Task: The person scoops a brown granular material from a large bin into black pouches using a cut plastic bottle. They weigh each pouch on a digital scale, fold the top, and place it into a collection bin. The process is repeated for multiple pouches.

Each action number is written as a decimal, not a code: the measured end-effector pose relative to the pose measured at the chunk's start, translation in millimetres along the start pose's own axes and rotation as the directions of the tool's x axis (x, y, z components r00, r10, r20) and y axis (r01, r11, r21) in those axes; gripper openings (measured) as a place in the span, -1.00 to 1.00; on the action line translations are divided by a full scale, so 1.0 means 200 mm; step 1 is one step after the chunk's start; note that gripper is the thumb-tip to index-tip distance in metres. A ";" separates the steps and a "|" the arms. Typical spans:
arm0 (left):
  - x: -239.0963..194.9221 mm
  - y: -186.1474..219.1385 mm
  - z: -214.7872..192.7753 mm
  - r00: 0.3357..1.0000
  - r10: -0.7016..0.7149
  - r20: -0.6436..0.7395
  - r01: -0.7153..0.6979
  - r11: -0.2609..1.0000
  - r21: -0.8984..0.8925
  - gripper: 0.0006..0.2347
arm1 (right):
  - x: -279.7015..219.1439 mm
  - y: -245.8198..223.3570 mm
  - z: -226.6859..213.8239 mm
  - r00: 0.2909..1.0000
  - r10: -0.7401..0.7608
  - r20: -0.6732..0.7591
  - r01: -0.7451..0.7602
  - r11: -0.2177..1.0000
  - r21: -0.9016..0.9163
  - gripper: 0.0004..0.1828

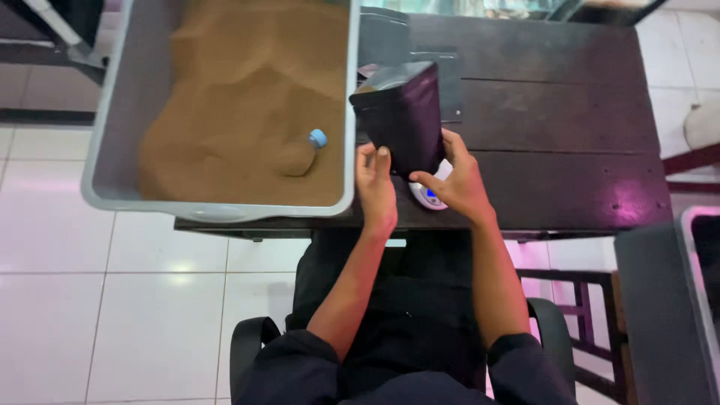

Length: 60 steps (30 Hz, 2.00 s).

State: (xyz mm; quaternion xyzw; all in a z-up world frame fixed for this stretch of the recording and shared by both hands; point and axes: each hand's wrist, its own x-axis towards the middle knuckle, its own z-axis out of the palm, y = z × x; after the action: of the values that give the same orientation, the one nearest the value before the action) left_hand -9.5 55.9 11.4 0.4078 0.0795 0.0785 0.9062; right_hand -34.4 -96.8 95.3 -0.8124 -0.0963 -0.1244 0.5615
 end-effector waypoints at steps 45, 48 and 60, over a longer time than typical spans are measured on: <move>0.19 -0.16 0.04 0.892 0.121 0.435 -0.252 0.933 0.258 -0.82 | -0.22 0.72 -0.30 0.933 0.062 -0.354 0.010 0.980 0.199 -0.57; 0.20 -0.21 0.02 0.888 0.130 0.442 -0.273 0.921 0.278 -0.79 | -0.22 0.66 -0.30 0.931 0.063 -0.359 -0.021 0.993 0.118 -0.62; 0.09 -0.35 0.18 0.914 0.083 0.396 -0.205 0.939 0.276 -0.92 | -0.20 0.71 -0.24 0.865 0.098 -0.492 -0.175 0.978 -0.112 -0.94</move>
State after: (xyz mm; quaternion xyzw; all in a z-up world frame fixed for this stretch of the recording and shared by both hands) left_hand 21.6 -12.0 -18.4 0.5578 -0.1161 0.0520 0.8202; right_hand -34.5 -191.7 -26.3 -0.8009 0.1150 -0.2903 0.5109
